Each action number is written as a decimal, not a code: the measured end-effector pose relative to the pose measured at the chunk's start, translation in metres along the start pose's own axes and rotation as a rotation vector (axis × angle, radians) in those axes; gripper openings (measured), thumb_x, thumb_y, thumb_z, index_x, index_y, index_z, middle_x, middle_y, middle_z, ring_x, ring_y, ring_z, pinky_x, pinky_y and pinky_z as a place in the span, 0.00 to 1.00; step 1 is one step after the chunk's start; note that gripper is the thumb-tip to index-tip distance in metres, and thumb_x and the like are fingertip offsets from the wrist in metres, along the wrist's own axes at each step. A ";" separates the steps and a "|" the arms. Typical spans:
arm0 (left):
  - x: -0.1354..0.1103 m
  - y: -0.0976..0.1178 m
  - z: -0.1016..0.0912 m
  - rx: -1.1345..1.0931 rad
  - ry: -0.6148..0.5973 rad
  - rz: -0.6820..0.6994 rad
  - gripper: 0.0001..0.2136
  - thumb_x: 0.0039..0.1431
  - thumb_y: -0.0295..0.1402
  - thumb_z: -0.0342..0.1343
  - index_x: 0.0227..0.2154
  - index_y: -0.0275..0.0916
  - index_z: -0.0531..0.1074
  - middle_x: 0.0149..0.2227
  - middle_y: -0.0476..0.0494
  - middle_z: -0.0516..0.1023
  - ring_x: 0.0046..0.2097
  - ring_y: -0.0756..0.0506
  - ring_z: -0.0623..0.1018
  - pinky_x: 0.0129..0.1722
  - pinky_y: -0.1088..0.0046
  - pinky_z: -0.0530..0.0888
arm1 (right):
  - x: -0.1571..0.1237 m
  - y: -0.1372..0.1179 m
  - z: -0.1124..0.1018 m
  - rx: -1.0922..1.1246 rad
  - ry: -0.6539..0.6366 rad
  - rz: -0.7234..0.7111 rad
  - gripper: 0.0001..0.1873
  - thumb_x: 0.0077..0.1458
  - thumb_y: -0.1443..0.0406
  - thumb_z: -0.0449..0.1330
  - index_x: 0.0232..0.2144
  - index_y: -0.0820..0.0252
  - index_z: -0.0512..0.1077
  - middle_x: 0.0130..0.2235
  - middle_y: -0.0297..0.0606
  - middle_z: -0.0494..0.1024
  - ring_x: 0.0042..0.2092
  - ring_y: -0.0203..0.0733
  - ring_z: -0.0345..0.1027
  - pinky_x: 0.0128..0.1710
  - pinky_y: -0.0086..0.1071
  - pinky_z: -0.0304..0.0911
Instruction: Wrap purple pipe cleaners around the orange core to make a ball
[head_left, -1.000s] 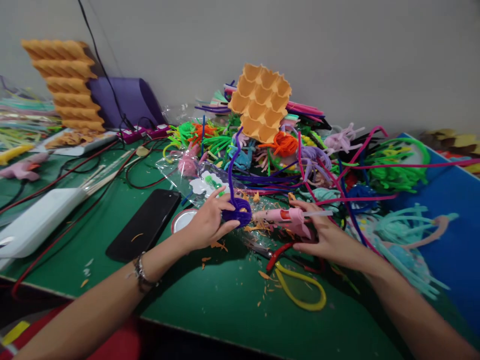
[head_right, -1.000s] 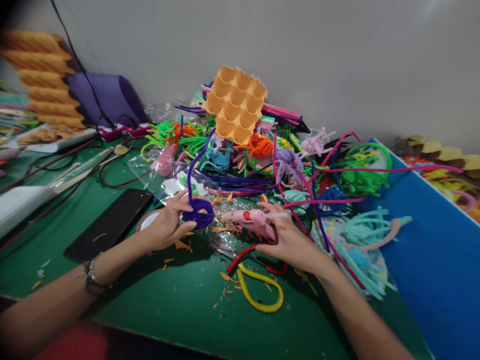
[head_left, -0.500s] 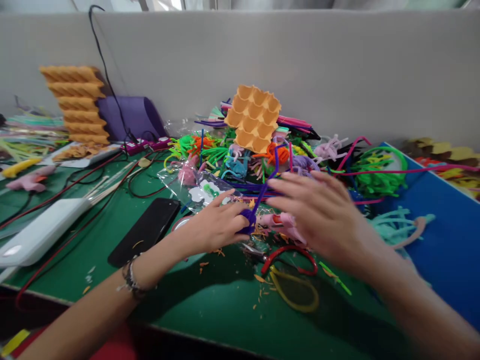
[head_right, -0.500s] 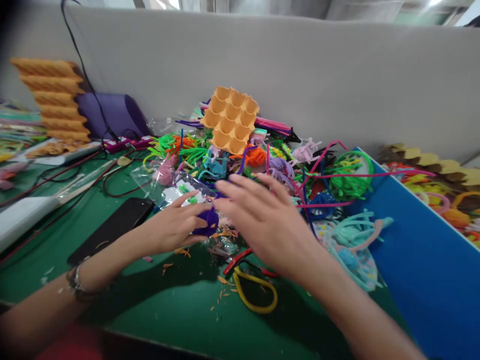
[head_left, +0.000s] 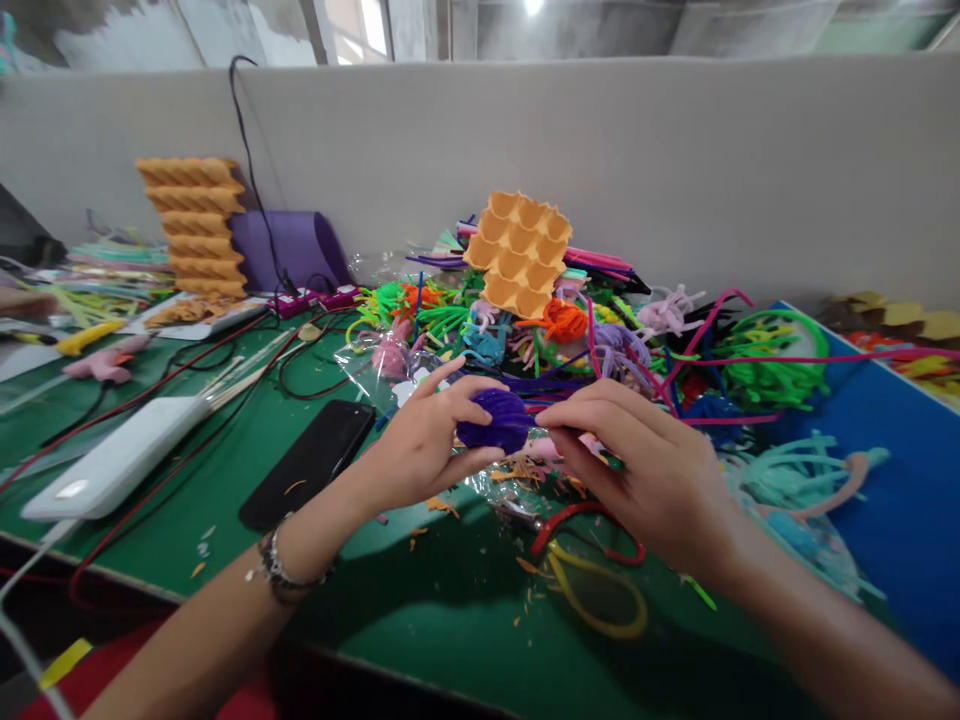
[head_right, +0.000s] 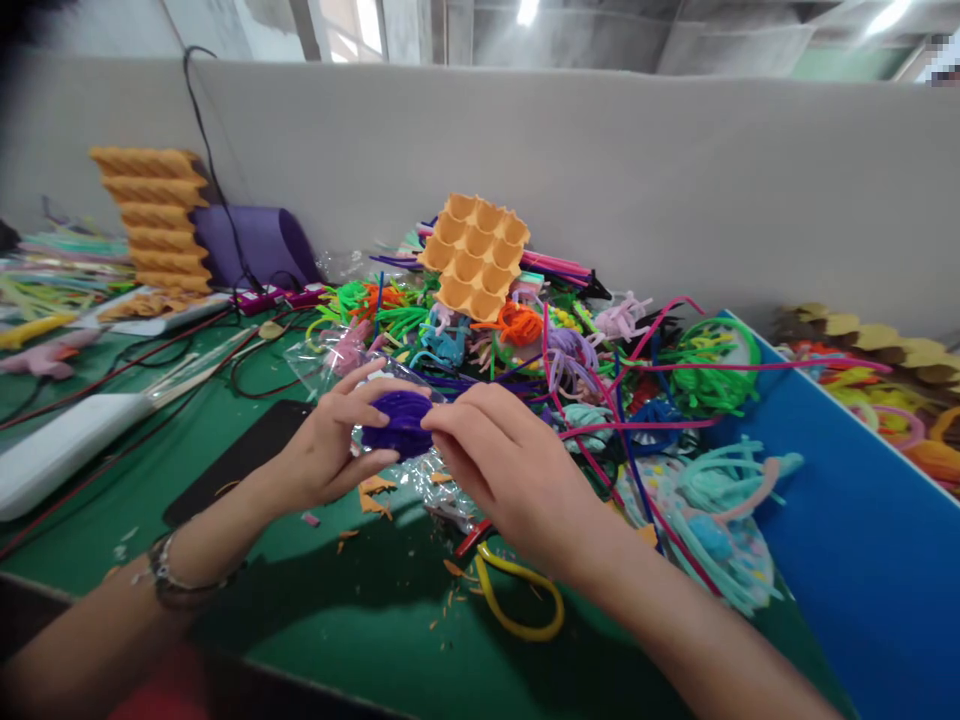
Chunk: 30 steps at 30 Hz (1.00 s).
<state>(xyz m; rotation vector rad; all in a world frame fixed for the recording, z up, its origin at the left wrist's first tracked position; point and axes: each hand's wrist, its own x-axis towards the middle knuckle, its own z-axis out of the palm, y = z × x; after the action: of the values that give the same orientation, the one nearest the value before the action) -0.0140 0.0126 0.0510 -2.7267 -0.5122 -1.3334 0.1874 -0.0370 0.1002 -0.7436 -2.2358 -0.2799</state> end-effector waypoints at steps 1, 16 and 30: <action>0.000 0.000 0.001 -0.014 0.022 -0.004 0.09 0.61 0.36 0.48 0.38 0.42 0.53 0.43 0.38 0.73 0.49 0.43 0.74 0.54 0.47 0.62 | -0.001 -0.001 0.000 0.000 0.005 0.008 0.07 0.57 0.72 0.52 0.35 0.57 0.66 0.31 0.36 0.73 0.34 0.35 0.68 0.34 0.29 0.65; 0.000 0.009 0.010 -0.307 0.225 -0.128 0.09 0.62 0.40 0.46 0.38 0.44 0.52 0.43 0.42 0.73 0.49 0.42 0.75 0.54 0.47 0.59 | 0.000 -0.001 0.006 0.083 0.071 0.055 0.09 0.57 0.73 0.51 0.35 0.56 0.67 0.32 0.36 0.72 0.34 0.34 0.67 0.34 0.29 0.65; 0.031 0.035 0.031 -0.723 0.383 -0.433 0.12 0.61 0.45 0.44 0.36 0.45 0.50 0.37 0.47 0.64 0.38 0.48 0.73 0.36 0.69 0.75 | -0.016 0.001 0.034 0.318 0.321 0.227 0.26 0.48 0.64 0.62 0.47 0.50 0.56 0.45 0.40 0.58 0.48 0.44 0.58 0.40 0.39 0.65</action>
<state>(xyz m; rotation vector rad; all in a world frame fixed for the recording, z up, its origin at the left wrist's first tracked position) 0.0383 -0.0058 0.0591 -2.8079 -0.7219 -2.5119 0.1771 -0.0293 0.0651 -0.7137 -1.8172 0.0651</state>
